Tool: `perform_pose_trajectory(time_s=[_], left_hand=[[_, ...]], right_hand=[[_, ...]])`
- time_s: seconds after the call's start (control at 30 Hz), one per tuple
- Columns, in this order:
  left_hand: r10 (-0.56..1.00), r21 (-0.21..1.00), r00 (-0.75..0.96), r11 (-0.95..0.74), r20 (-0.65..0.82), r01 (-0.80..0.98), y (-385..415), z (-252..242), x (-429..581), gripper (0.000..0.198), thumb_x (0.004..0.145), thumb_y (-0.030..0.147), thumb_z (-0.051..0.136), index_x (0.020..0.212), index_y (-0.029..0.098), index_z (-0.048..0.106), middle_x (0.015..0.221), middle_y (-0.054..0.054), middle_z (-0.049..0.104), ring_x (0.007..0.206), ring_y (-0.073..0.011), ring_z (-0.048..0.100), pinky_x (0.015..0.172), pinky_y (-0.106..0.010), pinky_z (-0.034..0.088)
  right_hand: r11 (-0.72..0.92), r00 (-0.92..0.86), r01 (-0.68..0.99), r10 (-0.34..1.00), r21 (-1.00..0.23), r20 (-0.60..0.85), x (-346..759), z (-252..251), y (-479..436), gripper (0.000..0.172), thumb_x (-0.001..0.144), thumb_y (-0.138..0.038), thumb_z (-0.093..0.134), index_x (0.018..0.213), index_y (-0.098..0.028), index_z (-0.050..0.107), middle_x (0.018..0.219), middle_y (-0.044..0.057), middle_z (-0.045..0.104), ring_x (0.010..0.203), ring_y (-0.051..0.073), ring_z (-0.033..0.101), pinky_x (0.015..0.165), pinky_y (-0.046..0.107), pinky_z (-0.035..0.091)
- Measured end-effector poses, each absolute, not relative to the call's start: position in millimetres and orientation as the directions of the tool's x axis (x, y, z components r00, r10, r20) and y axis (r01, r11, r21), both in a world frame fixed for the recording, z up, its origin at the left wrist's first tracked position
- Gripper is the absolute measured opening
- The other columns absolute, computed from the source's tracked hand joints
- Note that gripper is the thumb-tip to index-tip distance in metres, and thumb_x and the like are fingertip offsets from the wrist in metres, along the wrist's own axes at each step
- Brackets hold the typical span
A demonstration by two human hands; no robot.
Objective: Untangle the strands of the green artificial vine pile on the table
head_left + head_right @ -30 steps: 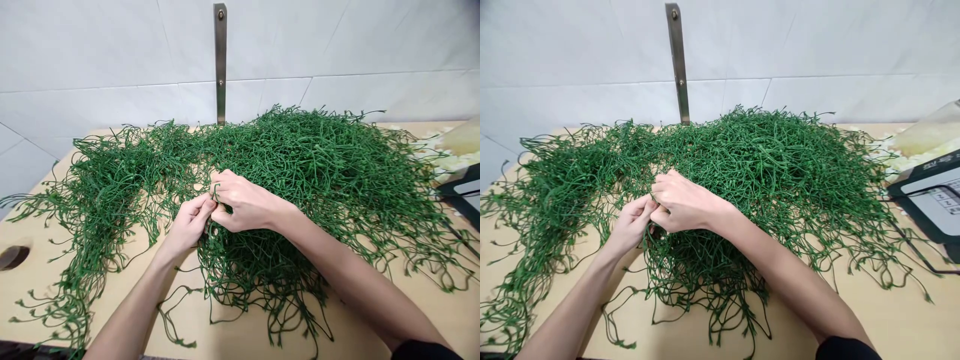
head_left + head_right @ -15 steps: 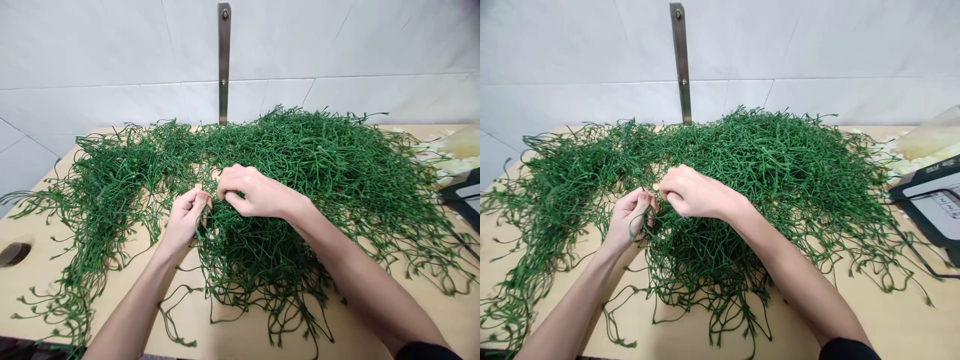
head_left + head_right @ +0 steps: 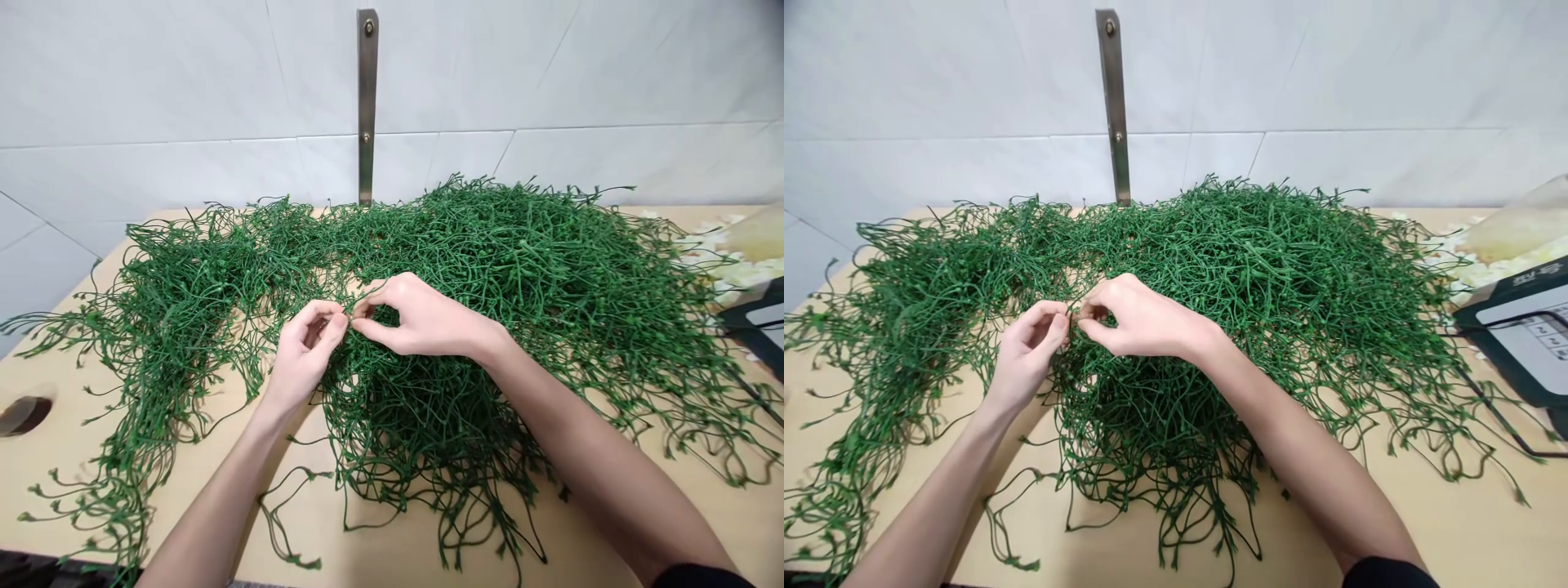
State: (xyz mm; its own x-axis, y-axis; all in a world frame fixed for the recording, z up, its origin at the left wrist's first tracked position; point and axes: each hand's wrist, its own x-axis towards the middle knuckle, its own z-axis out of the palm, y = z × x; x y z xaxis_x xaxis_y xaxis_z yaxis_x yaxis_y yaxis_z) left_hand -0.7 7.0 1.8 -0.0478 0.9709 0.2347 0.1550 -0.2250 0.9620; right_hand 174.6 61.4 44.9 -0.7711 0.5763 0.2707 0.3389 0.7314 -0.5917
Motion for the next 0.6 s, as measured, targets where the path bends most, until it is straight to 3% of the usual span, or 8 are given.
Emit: perform_pose_trajectory(time_s=[0.17,0.37,0.6], left_hand=[[0.971,0.969,-0.091,-0.206,0.220,0.139,7.9,0.7,-1.1,0.024,0.074,0.034,0.076,0.083,0.017,0.062,0.075,0.000,0.060,0.067,-0.0109,0.053,0.062,-0.022,0.044],[0.956,0.946,-0.038,-0.281,0.291,0.163,7.0,-1.8,-3.2,0.016,0.078,0.030,0.073,0.084,0.018,0.065,0.079,-0.001,0.065,0.070,-0.0118,0.058,0.066,-0.022,0.047],[0.920,0.901,0.008,-0.384,0.391,0.203,6.3,-3.7,-1.3,0.007,0.079,0.024,0.074,0.080,0.018,0.070,0.078,-0.002,0.070,0.069,-0.0120,0.062,0.064,-0.022,0.049]], right_hand=[[0.712,-0.703,0.356,0.630,-0.605,0.328,176.2,46.0,60.9,0.016,0.085,-0.017,0.056,0.076,-0.013,0.069,0.078,0.004,0.071,0.073,0.014,0.060,0.076,0.028,0.045],[0.550,-0.695,0.330,0.692,-0.767,0.197,178.4,51.1,62.9,0.015,0.083,-0.020,0.060,0.092,-0.012,0.070,0.087,0.005,0.071,0.078,0.013,0.059,0.076,0.028,0.045],[0.499,-0.748,0.354,0.658,-0.791,0.080,182.5,52.6,66.5,0.008,0.075,-0.020,0.064,0.075,-0.012,0.065,0.070,0.001,0.061,0.065,0.011,0.048,0.064,0.025,0.039]])
